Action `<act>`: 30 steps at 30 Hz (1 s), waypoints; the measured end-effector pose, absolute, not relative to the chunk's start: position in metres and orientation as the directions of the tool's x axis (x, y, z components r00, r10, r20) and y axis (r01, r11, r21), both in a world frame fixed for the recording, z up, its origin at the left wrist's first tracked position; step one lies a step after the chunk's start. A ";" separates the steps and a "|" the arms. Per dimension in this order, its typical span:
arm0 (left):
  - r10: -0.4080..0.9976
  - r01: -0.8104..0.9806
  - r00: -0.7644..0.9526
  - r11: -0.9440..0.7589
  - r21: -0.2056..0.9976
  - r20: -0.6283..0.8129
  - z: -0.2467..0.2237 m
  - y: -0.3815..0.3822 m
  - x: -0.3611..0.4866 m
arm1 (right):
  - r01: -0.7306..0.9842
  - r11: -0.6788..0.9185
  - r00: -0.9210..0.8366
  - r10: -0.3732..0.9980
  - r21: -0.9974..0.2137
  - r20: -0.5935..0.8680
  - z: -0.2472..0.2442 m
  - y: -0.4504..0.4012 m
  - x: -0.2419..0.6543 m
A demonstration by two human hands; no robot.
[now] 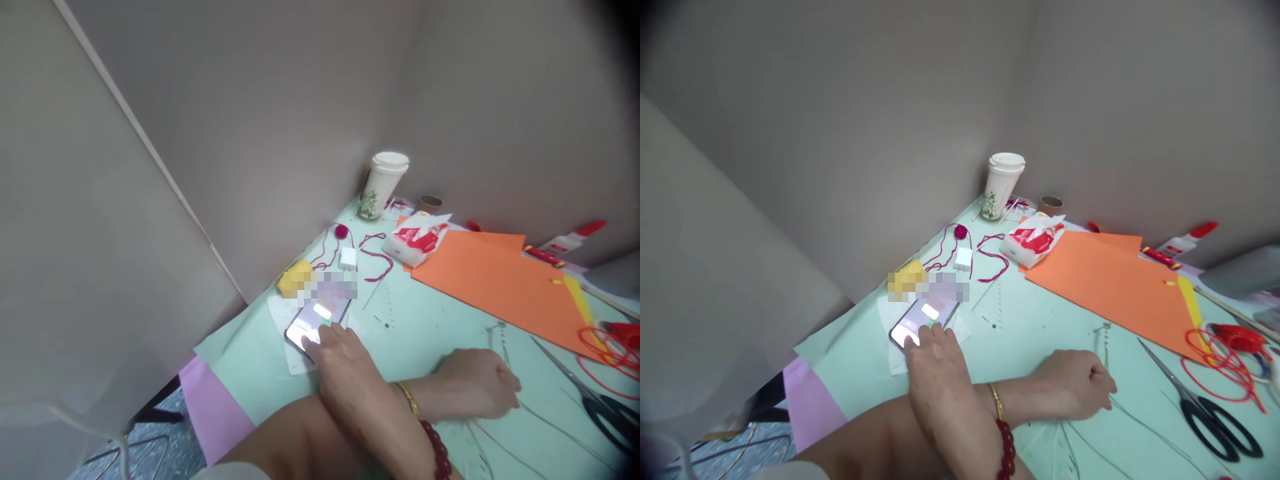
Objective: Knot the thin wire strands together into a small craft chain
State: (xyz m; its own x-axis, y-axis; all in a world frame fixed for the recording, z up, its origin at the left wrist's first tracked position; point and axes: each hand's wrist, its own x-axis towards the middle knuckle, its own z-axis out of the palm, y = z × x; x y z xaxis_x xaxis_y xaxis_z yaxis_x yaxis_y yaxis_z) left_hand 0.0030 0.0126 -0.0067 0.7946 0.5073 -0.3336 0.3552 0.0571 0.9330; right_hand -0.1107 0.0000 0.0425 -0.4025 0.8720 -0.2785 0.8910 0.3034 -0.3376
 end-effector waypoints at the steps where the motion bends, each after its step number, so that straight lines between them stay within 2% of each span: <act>1: 0.508 0.358 0.792 0.062 0.932 -0.339 -0.007 0.013 0.003 | 0.892 0.303 -0.402 0.872 -0.335 -0.279 0.042 0.000 -0.111; 23: 0.508 0.361 0.783 0.098 0.927 -0.359 -0.011 0.012 0.007 | 0.905 0.272 -0.371 0.881 -0.329 -0.293 0.048 -0.002 -0.115; 30: 0.521 0.355 0.793 0.026 0.934 -0.316 -0.020 0.015 0.012 | 0.890 0.311 -0.400 0.884 -0.335 -0.242 0.049 -0.001 -0.114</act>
State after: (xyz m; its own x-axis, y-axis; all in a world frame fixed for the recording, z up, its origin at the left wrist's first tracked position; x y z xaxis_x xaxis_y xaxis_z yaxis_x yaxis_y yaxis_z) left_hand 0.0121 0.0147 -0.0202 0.7927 0.5213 -0.3160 0.3552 0.0262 0.9344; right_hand -0.1143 -0.0010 0.0492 -0.3997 0.8841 -0.2419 0.8896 0.3106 -0.3349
